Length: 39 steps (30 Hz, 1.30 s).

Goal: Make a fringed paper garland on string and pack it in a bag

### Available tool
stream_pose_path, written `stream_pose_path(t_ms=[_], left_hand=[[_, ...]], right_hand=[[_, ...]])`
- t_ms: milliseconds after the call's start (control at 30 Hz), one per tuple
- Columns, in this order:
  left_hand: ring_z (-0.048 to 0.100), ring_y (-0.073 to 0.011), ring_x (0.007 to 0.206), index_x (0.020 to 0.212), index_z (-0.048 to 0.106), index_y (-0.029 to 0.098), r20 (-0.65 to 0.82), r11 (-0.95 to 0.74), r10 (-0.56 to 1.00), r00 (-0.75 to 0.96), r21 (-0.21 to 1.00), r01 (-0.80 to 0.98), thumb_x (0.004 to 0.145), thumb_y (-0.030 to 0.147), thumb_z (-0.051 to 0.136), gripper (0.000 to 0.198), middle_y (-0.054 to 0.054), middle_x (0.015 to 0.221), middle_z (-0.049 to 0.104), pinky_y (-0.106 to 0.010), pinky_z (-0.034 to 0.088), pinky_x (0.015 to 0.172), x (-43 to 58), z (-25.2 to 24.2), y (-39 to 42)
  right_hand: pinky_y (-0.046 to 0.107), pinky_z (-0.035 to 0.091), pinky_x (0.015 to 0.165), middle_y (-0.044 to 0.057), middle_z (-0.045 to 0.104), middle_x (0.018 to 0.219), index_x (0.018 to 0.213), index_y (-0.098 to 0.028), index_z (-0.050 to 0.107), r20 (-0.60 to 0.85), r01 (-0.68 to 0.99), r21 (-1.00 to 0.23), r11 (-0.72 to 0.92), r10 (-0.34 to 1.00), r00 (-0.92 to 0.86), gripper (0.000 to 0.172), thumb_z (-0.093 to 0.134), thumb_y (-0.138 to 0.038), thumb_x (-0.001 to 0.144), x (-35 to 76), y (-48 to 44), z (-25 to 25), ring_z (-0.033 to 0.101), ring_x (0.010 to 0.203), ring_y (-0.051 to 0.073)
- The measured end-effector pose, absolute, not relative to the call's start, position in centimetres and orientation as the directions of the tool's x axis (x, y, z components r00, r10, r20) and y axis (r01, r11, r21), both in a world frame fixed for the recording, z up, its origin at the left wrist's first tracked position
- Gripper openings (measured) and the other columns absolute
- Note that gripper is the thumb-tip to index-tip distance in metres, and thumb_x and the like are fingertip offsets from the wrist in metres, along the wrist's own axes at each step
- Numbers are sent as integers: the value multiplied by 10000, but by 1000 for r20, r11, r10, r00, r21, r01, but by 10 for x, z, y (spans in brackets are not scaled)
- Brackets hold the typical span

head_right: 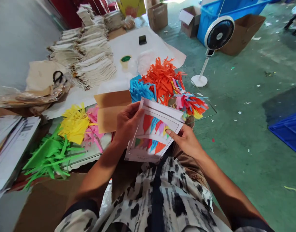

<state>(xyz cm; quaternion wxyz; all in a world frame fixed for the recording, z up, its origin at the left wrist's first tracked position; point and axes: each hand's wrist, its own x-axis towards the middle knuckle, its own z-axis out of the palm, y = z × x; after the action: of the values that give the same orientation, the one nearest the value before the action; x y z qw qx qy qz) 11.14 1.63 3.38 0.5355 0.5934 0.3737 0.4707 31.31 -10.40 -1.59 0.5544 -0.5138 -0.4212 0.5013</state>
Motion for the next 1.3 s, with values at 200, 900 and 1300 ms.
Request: stream_pose_path(t_ms=[200,900,1300], left_hand=[[758,-197,965,1497,576,295,32,-2,867,498,998,-60,847,447,853,722,-84,1322,741,-274,601,782,93,40,6],[688,-156,819,1142,739,214,-82,136,968,236,966,-221,867,444,830,370,-36,997,769,-242,549,756,69,9,-29],[650,-107,582,977,737,208,-36,34,999,1,942,-335,732,448,933,395,19,756,724,-206,547,578,60,-30,-37]], right_hand=[[362,656,832,35,835,1063,1103,-225,762,-23,-152,-988,22,958,286,417,894,-473,796,315,-99,-19,779,893,221],[271,582,814,-2,768,1038,1292,-278,711,75,-65,-994,83,991,113,332,639,-460,1024,292,-119,-23,706,883,165],[244,527,781,4,726,984,1262,-249,711,190,106,-979,173,966,175,295,555,-411,1070,273,-121,-26,650,845,154]])
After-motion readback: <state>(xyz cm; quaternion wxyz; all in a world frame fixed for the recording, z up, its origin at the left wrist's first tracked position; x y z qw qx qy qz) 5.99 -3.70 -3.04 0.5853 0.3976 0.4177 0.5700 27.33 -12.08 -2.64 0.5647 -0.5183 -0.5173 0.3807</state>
